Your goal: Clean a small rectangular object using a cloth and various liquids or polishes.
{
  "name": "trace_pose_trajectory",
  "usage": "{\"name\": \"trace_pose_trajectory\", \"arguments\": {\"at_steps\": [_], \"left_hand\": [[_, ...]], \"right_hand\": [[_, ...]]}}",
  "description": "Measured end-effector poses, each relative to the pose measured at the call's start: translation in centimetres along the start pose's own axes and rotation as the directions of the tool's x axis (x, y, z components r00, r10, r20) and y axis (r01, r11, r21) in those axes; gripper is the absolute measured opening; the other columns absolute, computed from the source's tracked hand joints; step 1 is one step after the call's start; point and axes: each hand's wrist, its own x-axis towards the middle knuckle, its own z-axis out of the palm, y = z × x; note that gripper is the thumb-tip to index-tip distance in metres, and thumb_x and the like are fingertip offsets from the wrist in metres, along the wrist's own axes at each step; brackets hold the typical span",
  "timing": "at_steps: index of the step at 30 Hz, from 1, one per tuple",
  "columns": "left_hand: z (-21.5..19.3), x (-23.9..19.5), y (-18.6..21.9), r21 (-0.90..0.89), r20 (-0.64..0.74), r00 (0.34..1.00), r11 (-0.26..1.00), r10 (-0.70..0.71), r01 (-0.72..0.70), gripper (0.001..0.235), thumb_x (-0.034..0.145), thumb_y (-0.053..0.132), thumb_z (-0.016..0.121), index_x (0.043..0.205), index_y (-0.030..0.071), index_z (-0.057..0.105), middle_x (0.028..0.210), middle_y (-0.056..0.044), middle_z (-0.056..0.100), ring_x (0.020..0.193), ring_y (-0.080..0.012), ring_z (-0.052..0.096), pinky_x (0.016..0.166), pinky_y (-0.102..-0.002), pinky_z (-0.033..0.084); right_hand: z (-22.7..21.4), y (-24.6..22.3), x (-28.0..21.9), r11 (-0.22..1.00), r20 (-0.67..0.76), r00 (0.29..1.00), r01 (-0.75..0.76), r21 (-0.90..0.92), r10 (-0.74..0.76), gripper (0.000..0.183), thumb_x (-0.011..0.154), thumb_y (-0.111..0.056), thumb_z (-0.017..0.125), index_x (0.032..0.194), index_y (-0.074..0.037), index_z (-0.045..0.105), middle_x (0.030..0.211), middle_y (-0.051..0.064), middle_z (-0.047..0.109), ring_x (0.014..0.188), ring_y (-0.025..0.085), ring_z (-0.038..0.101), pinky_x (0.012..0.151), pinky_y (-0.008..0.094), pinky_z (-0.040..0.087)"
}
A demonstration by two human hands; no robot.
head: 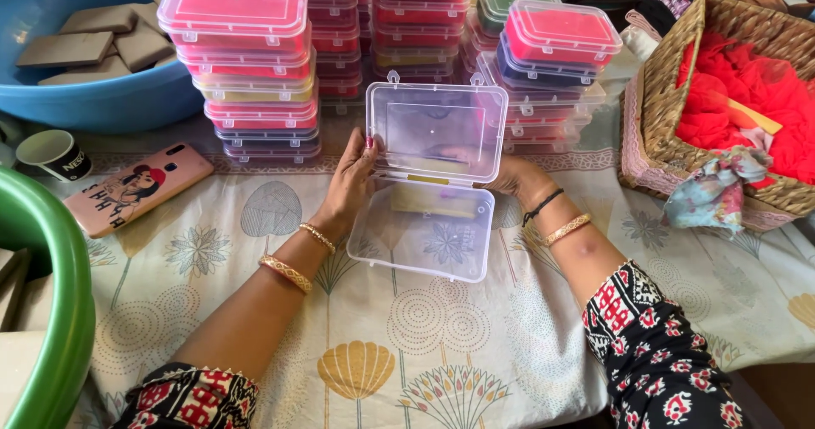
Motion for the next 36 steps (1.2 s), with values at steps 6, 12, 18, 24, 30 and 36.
{"name": "trace_pose_trajectory", "arguments": {"at_steps": [6, 12, 18, 24, 30, 36], "left_hand": [[0.9, -0.1, 0.2, 0.016, 0.017, 0.999, 0.999, 0.029, -0.029, 0.016, 0.109, 0.031, 0.047, 0.114, 0.016, 0.048, 0.111, 0.002, 0.05, 0.106, -0.0103, 0.055, 0.096, -0.039, 0.059], [0.5, -0.3, -0.6, 0.035, 0.041, 0.999, 0.999, -0.001, 0.0, 0.016, 0.11, 0.032, 0.047, 0.115, 0.016, 0.047, 0.11, 0.002, 0.049, 0.107, -0.0102, 0.054, 0.093, -0.038, 0.057], [1.6, -0.5, 0.3, 0.15, 0.04, 0.999, 0.988, 0.015, -0.021, 0.023, 0.112, 0.034, 0.046, 0.124, 0.014, 0.049, 0.113, 0.0, 0.053, 0.109, -0.0109, 0.053, 0.098, -0.034, 0.051], [2.2, -0.5, 1.0, 0.042, 0.018, 1.0, 0.999, -0.023, 0.022, 0.025, 0.107, 0.032, 0.043, 0.126, 0.017, 0.047, 0.115, 0.003, 0.054, 0.111, -0.0108, 0.054, 0.093, -0.037, 0.056], [0.7, 0.0, 0.2, -0.049, 0.009, 0.99, 0.989, 0.14, -0.139, 0.008, 0.114, 0.023, 0.046, 0.112, 0.015, 0.046, 0.106, 0.0, 0.052, 0.103, -0.014, 0.059, 0.094, -0.04, 0.057], [-0.6, 0.8, -0.9, 0.004, -0.122, 0.951, 0.958, 0.284, -0.286, 0.01, 0.115, 0.02, 0.047, 0.108, 0.012, 0.046, 0.1, -0.001, 0.053, 0.094, -0.0118, 0.057, 0.086, -0.036, 0.055]], "right_hand": [[-1.4, 2.4, -0.4, 0.979, -0.033, 0.982, -0.183, 0.087, 0.186, 0.062, 0.094, -0.026, 0.072, 0.147, 0.002, 0.054, 0.136, 0.008, 0.064, 0.118, 0.015, 0.058, 0.101, 0.03, 0.05], [-3.2, 6.6, -0.9, 0.984, -0.082, 0.996, -0.06, -0.17, 0.046, 0.058, 0.102, -0.024, 0.066, 0.15, 0.001, 0.047, 0.153, 0.007, 0.051, 0.136, 0.013, 0.051, 0.112, 0.028, 0.04], [-3.0, 6.3, -1.5, 0.958, -0.091, 0.991, -0.071, 0.278, 0.1, 0.059, 0.095, -0.015, 0.077, 0.145, 0.01, 0.058, 0.138, 0.019, 0.063, 0.117, 0.023, 0.06, 0.101, 0.038, 0.051], [-1.0, -2.9, -2.1, 0.982, -0.078, 0.987, -0.129, 0.135, 0.14, 0.065, 0.084, -0.019, 0.078, 0.145, -0.003, 0.058, 0.138, 0.008, 0.065, 0.121, 0.019, 0.058, 0.104, 0.035, 0.047], [-4.3, -4.7, -5.4, 0.987, -0.059, 0.996, -0.068, -0.143, 0.061, 0.075, 0.074, -0.023, 0.085, 0.142, -0.006, 0.058, 0.14, 0.006, 0.064, 0.131, 0.018, 0.057, 0.114, 0.033, 0.042], [-6.9, -8.8, -9.6, 0.824, -0.169, 0.981, -0.172, -0.54, 0.094, 0.068, 0.072, -0.023, 0.088, 0.136, -0.013, 0.065, 0.136, 0.001, 0.065, 0.126, 0.016, 0.059, 0.108, 0.032, 0.045]]}}
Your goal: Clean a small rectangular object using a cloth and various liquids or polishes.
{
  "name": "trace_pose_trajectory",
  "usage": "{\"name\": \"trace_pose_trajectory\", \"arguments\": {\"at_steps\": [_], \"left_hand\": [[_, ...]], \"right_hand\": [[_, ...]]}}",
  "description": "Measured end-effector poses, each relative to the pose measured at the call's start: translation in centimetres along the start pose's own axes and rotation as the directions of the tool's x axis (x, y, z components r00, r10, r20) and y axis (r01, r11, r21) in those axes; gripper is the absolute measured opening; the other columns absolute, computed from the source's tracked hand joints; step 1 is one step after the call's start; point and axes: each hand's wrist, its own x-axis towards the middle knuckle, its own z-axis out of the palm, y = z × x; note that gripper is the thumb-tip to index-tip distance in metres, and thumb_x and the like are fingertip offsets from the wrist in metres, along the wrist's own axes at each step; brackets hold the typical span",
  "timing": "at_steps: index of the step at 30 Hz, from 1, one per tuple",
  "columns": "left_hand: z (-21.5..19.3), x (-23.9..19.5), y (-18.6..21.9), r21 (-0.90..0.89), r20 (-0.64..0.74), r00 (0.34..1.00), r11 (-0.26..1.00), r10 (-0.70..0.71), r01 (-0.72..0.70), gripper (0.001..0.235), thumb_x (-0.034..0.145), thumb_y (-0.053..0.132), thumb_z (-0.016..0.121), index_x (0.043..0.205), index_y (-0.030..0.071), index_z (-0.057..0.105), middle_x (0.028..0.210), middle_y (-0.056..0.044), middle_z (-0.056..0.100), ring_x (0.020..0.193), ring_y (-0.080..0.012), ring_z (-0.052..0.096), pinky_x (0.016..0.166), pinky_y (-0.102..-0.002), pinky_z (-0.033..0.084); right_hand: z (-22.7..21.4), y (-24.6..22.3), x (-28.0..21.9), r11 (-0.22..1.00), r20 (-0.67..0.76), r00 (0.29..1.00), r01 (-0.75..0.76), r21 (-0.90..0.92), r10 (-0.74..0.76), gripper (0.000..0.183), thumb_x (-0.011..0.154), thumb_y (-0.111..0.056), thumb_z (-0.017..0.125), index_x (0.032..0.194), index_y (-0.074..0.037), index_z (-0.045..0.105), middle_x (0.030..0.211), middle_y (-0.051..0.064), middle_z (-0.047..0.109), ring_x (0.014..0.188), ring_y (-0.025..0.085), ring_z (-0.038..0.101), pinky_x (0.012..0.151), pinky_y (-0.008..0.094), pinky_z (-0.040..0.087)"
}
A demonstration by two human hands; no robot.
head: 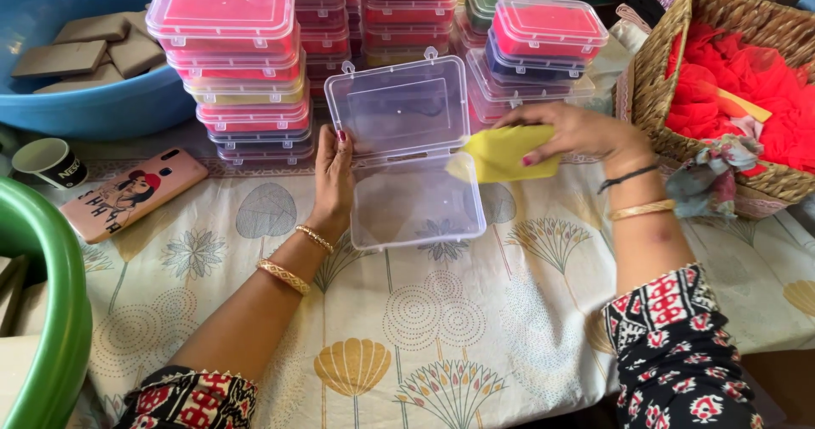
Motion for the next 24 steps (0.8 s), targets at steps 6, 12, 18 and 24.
{"name": "trace_pose_trajectory", "arguments": {"at_steps": [6, 12, 18, 24], "left_hand": [[0.6, -0.3, 0.4, 0.18, -0.172, 0.982, 0.978, -0.078, 0.109, 0.017, 0.107, 0.027, 0.046, 0.099, 0.013, 0.044, 0.092, 0.0, 0.053, 0.088, -0.0139, 0.062, 0.082, -0.039, 0.061], [-2.2, 0.5, -3.8, 0.486, -0.01, 0.993, 0.868, 0.116, -0.097, 0.046, 0.114, 0.018, 0.055, 0.147, 0.001, 0.027, 0.139, 0.0, 0.043, 0.129, -0.0152, 0.045, 0.108, -0.039, 0.04], [-1.2, 0.8, -2.6, 0.853, -0.053, 0.999, 0.52, 0.01, 0.04, 0.056, 0.092, 0.0, 0.064, 0.146, 0.012, 0.051, 0.109, -0.013, 0.061, 0.091, -0.0188, 0.061, 0.079, -0.037, 0.056], [1.5, 0.1, 0.5, 0.877, -0.007, 0.991, 0.477, 0.131, -0.057, 0.042, 0.097, 0.004, 0.068, 0.136, 0.008, 0.053, 0.088, -0.011, 0.064, 0.075, -0.0198, 0.062, 0.067, -0.036, 0.053]], "right_hand": [[-2.4, 1.3, -3.3, 0.954, -0.107, 0.994, 0.021, 0.298, 0.012, 0.064, 0.074, -0.015, 0.084, 0.135, -0.012, 0.064, 0.125, 0.001, 0.069, 0.119, 0.013, 0.06, 0.101, 0.031, 0.048], [-0.2, -3.8, -0.2, 0.956, -0.17, 0.982, 0.127, 0.264, -0.083, 0.063, 0.076, -0.015, 0.084, 0.136, -0.012, 0.063, 0.122, 0.0, 0.069, 0.117, 0.012, 0.06, 0.101, 0.031, 0.049], [5.2, -7.3, 4.3, 0.992, -0.039, 0.997, 0.075, 0.097, -0.071, 0.063, 0.072, -0.017, 0.088, 0.131, -0.019, 0.067, 0.122, -0.001, 0.074, 0.113, 0.014, 0.067, 0.101, 0.033, 0.053], [6.9, -6.2, 5.5, 0.993, 0.116, 0.993, 0.013, 0.113, -0.026, 0.067, 0.07, -0.011, 0.086, 0.134, -0.018, 0.066, 0.128, 0.0, 0.073, 0.117, 0.016, 0.067, 0.103, 0.031, 0.051]]}}
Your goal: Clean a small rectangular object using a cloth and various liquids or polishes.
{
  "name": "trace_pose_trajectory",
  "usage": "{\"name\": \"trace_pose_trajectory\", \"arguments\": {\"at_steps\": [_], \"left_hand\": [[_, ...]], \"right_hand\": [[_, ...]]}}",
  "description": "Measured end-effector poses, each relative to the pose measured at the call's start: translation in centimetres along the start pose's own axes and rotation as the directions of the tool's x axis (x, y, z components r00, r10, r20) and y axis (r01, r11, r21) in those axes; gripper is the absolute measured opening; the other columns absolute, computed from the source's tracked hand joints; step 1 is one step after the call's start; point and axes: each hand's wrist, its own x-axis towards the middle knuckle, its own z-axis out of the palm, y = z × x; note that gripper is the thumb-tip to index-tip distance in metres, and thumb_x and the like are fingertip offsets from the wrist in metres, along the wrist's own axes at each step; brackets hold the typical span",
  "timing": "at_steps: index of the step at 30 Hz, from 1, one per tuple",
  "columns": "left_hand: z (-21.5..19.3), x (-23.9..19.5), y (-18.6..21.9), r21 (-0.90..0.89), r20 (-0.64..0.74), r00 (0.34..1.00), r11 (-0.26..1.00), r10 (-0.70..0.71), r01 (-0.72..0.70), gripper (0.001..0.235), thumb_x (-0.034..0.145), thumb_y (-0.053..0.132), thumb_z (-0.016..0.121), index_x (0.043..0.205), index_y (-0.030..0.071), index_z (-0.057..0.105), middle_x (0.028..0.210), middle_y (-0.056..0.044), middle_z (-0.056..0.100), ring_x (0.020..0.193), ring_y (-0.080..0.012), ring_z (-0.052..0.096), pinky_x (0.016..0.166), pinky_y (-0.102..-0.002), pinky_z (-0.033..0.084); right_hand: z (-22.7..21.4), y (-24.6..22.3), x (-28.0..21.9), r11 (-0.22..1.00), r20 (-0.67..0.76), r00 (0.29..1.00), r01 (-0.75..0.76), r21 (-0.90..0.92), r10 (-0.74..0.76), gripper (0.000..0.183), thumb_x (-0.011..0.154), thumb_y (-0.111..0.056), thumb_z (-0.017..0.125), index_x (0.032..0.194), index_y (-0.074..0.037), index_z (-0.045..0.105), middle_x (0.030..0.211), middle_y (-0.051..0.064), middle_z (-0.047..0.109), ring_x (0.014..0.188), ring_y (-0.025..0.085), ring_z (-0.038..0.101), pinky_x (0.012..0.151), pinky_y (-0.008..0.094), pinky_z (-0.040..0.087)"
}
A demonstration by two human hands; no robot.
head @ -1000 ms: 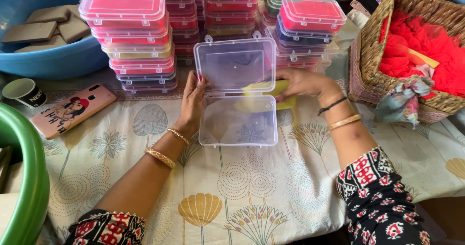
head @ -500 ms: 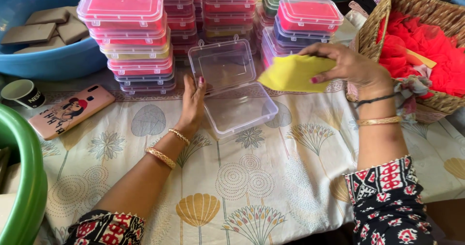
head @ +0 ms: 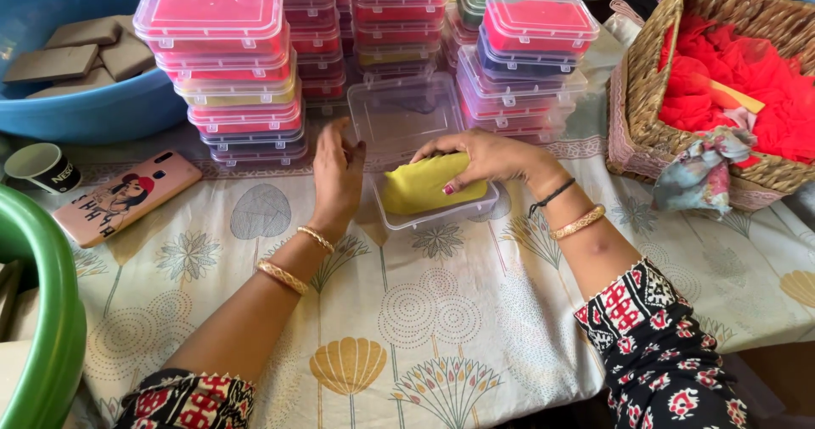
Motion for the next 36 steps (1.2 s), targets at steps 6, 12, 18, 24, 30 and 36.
{"name": "trace_pose_trajectory", "arguments": {"at_steps": [6, 12, 18, 24, 30, 36], "left_hand": [[-1.6, -1.6, 9.6, 0.077, 0.011, 0.999, 0.996, -0.047, 0.046, 0.02, 0.101, 0.009, 0.066, 0.118, 0.006, 0.056, 0.085, -0.019, 0.065, 0.068, -0.0282, 0.064, 0.064, -0.042, 0.052], [-0.6, -2.5, 10.3, 0.142, 0.378, 0.926, 0.987, 0.015, -0.074, 0.029, 0.095, 0.012, 0.064, 0.119, 0.005, 0.049, 0.109, -0.024, 0.065, 0.089, -0.0407, 0.069, 0.073, -0.047, 0.057], [0.0, -2.0, 8.0, 0.027, 0.385, 0.908, 0.981, 0.165, -0.19, 0.032, 0.094, 0.01, 0.064, 0.119, 0.003, 0.047, 0.114, -0.026, 0.063, 0.1, -0.0466, 0.063, 0.084, -0.051, 0.05], [0.1, -1.7, 7.1, 0.081, 0.471, 0.88, 0.99, 0.064, -0.116, 0.03, 0.096, 0.016, 0.061, 0.119, 0.003, 0.046, 0.102, -0.024, 0.067, 0.097, -0.0445, 0.065, 0.083, -0.052, 0.05], [0.4, -2.1, 6.5, 0.101, 0.435, 0.891, 0.975, 0.134, -0.196, 0.02, 0.097, 0.013, 0.055, 0.109, 0.0, 0.047, 0.101, -0.025, 0.065, 0.092, -0.0448, 0.064, 0.082, -0.053, 0.05], [1.0, -2.4, 6.3, 0.262, 0.436, 0.892, 0.931, 0.119, -0.252, 0.021, 0.095, 0.012, 0.055, 0.11, -0.003, 0.052, 0.106, -0.027, 0.06, 0.095, -0.0446, 0.062, 0.085, -0.053, 0.049]], "right_hand": [[0.3, 3.0, 0.6, 0.987, 0.026, 0.998, 0.053, 0.155, -0.058, 0.07, 0.071, -0.007, 0.086, 0.137, -0.011, 0.061, 0.134, 0.003, 0.068, 0.126, 0.017, 0.061, 0.111, 0.032, 0.045], [0.5, 3.8, 0.6, 0.977, 0.01, 0.998, 0.051, 0.208, -0.055, 0.075, 0.069, -0.004, 0.084, 0.14, -0.01, 0.059, 0.137, 0.004, 0.067, 0.131, 0.017, 0.058, 0.116, 0.033, 0.042], [0.4, 3.3, 0.4, 0.968, 0.02, 0.998, 0.057, 0.246, -0.064, 0.073, 0.071, -0.008, 0.085, 0.137, -0.011, 0.055, 0.136, 0.002, 0.064, 0.131, 0.017, 0.056, 0.114, 0.033, 0.043], [0.3, 2.4, -0.1, 0.997, -0.044, 0.996, 0.077, -0.014, -0.077, 0.063, 0.072, -0.016, 0.088, 0.128, -0.011, 0.059, 0.126, 0.003, 0.058, 0.125, 0.019, 0.055, 0.109, 0.034, 0.043], [0.4, 1.8, 0.3, 0.967, -0.059, 0.997, 0.029, -0.254, -0.046, 0.059, 0.074, -0.025, 0.088, 0.127, -0.017, 0.064, 0.12, 0.003, 0.06, 0.122, 0.021, 0.056, 0.105, 0.037, 0.042], [0.8, 2.8, 0.9, 0.973, -0.094, 0.993, 0.055, -0.226, -0.077, 0.063, 0.07, -0.027, 0.089, 0.125, -0.014, 0.061, 0.127, 0.003, 0.067, 0.12, 0.024, 0.06, 0.102, 0.038, 0.046]]}}
